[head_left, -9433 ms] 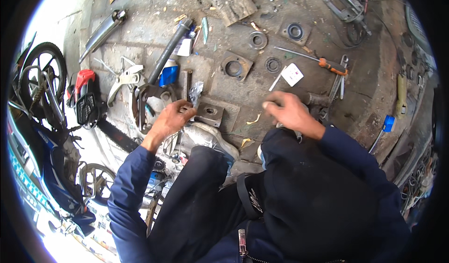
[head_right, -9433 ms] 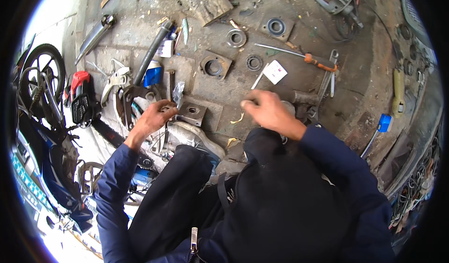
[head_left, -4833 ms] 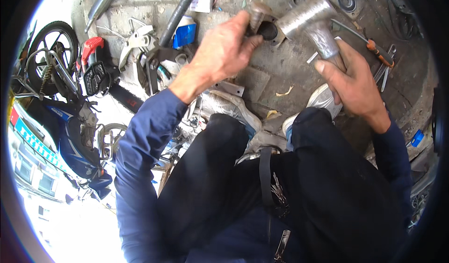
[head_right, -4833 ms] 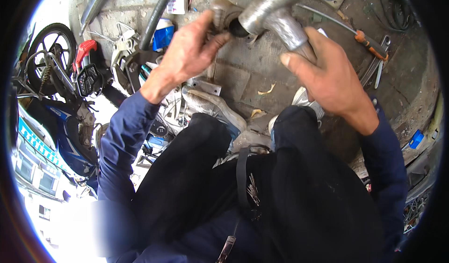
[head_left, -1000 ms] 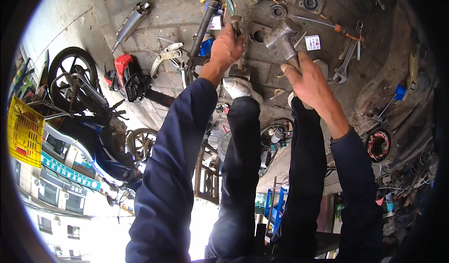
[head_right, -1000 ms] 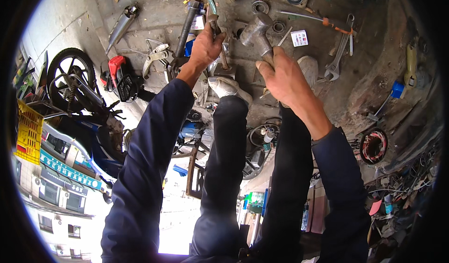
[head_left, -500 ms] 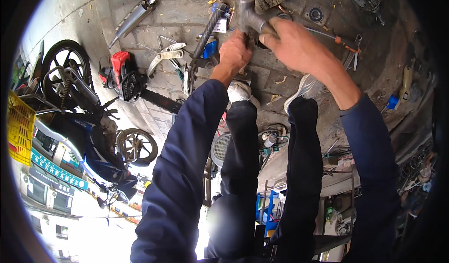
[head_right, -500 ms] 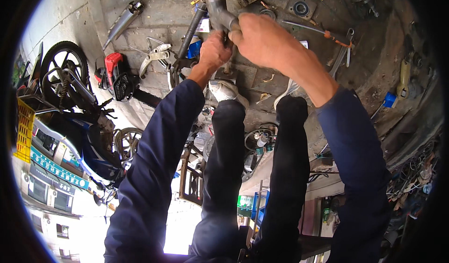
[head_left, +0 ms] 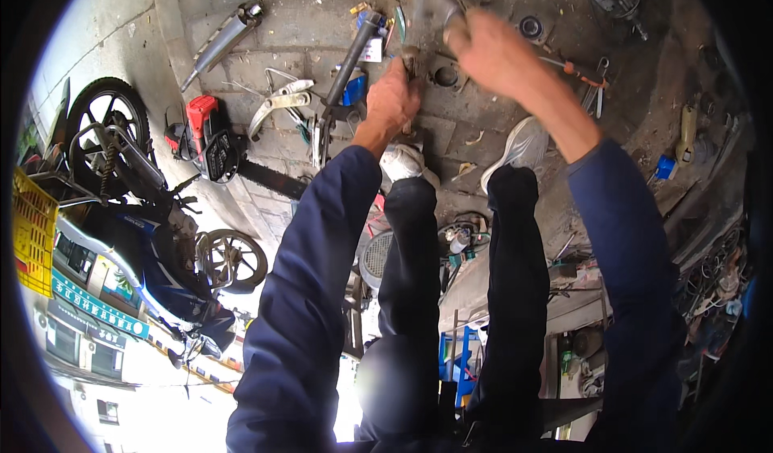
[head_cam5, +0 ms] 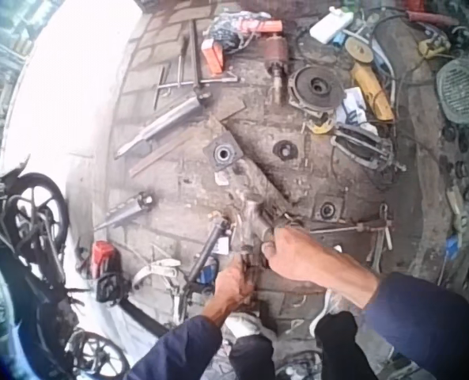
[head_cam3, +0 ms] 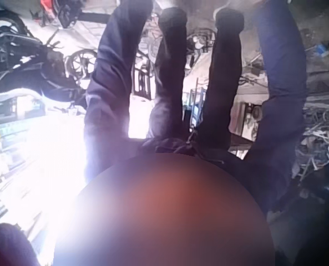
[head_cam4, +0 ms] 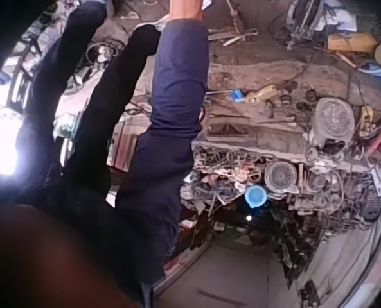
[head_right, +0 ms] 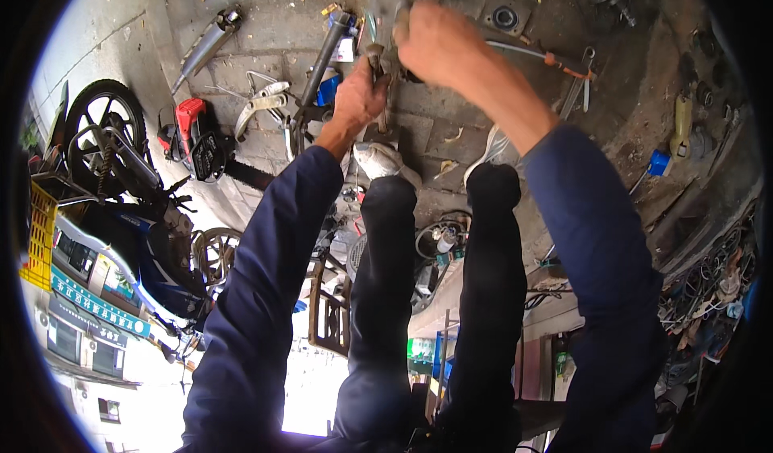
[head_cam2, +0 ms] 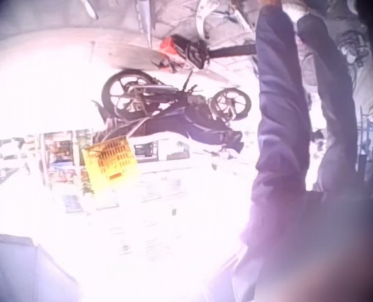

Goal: The person sits on the floor and assembles small mechanical components, including bearings and metal housings. They use a hammer to press-fit parts and handle several small pieces one at a time.

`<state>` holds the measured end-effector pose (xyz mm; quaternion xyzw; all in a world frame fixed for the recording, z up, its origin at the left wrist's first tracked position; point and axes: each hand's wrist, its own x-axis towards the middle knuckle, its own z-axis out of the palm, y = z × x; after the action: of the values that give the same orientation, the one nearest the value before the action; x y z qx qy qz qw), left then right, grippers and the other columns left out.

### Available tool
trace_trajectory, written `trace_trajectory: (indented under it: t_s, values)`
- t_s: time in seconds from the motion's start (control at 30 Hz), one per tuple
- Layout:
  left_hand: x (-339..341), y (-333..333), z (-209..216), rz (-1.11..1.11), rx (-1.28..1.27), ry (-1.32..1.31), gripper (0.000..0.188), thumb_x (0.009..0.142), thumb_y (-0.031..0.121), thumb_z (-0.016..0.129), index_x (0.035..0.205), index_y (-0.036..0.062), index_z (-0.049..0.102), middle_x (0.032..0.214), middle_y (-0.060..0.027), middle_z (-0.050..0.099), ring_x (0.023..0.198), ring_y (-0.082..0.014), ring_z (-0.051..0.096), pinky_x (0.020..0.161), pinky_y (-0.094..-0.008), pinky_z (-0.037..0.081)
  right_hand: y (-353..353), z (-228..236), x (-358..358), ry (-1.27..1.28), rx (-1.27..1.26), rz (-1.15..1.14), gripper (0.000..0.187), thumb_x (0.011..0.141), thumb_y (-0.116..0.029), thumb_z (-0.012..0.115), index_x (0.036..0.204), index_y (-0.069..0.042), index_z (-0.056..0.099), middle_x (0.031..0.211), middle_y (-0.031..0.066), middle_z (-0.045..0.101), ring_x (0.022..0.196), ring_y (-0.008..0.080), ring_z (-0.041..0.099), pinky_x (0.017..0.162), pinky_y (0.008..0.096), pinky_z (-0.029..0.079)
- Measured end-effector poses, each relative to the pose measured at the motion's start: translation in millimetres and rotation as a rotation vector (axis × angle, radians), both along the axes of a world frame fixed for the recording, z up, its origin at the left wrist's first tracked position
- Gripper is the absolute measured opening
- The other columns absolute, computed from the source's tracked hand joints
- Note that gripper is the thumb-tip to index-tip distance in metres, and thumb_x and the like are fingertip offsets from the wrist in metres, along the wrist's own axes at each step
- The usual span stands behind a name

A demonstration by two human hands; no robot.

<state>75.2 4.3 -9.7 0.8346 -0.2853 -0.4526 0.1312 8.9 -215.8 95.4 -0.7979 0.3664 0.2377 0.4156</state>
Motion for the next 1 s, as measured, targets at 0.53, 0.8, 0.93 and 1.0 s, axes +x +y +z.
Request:
trace_trajectory:
  t_s: [0.53, 0.8, 0.93, 1.0]
  values:
    - [-1.8, 16.6, -8.9, -0.040, 0.000, -0.015, 0.045, 0.098, 0.026, 0.071, 0.130, 0.0013, 0.050, 0.116, -0.0340, 0.073, 0.105, -0.0552, 0.071, 0.091, -0.0610, 0.057, -9.8, 8.3, -22.8, -0.185, -0.034, -0.165, 0.047, 0.110, -0.038, 0.057, 0.118, 0.006, 0.067, 0.100, 0.0317, 0.076, 0.081, 0.0394, 0.077, 0.085, 0.0529, 0.059]
    - [-9.4, -3.4, -2.7, -0.076, 0.068, 0.033, 0.040, 0.098, 0.025, 0.070, 0.124, 0.0017, 0.050, 0.126, -0.0323, 0.069, 0.111, -0.0553, 0.068, 0.092, -0.0612, 0.056, 11.3, 10.5, 3.1, 0.223, 0.258, 0.197, 0.048, 0.110, -0.034, 0.053, 0.112, 0.010, 0.070, 0.085, 0.0286, 0.076, 0.079, 0.0401, 0.079, 0.085, 0.0548, 0.060]
    - [-11.7, 2.6, -11.2, -0.094, 0.069, 0.023, 0.040, 0.099, 0.025, 0.070, 0.125, 0.0017, 0.050, 0.125, -0.0298, 0.071, 0.112, -0.0545, 0.068, 0.094, -0.0616, 0.054, -2.5, 17.3, -10.5, -0.201, -0.054, -0.106, 0.044, 0.108, -0.034, 0.057, 0.112, 0.009, 0.069, 0.095, 0.0360, 0.075, 0.093, 0.0506, 0.076, 0.086, 0.0583, 0.060]
    - [-11.5, 7.6, -17.2, -0.089, 0.019, -0.010, 0.040, 0.100, 0.027, 0.069, 0.125, 0.0016, 0.051, 0.124, -0.0297, 0.071, 0.113, -0.0534, 0.068, 0.095, -0.0618, 0.054, 0.7, 18.9, -12.4, -0.163, -0.035, -0.104, 0.044, 0.107, -0.032, 0.057, 0.112, 0.011, 0.068, 0.097, 0.0369, 0.075, 0.097, 0.0501, 0.077, 0.087, 0.0576, 0.060]
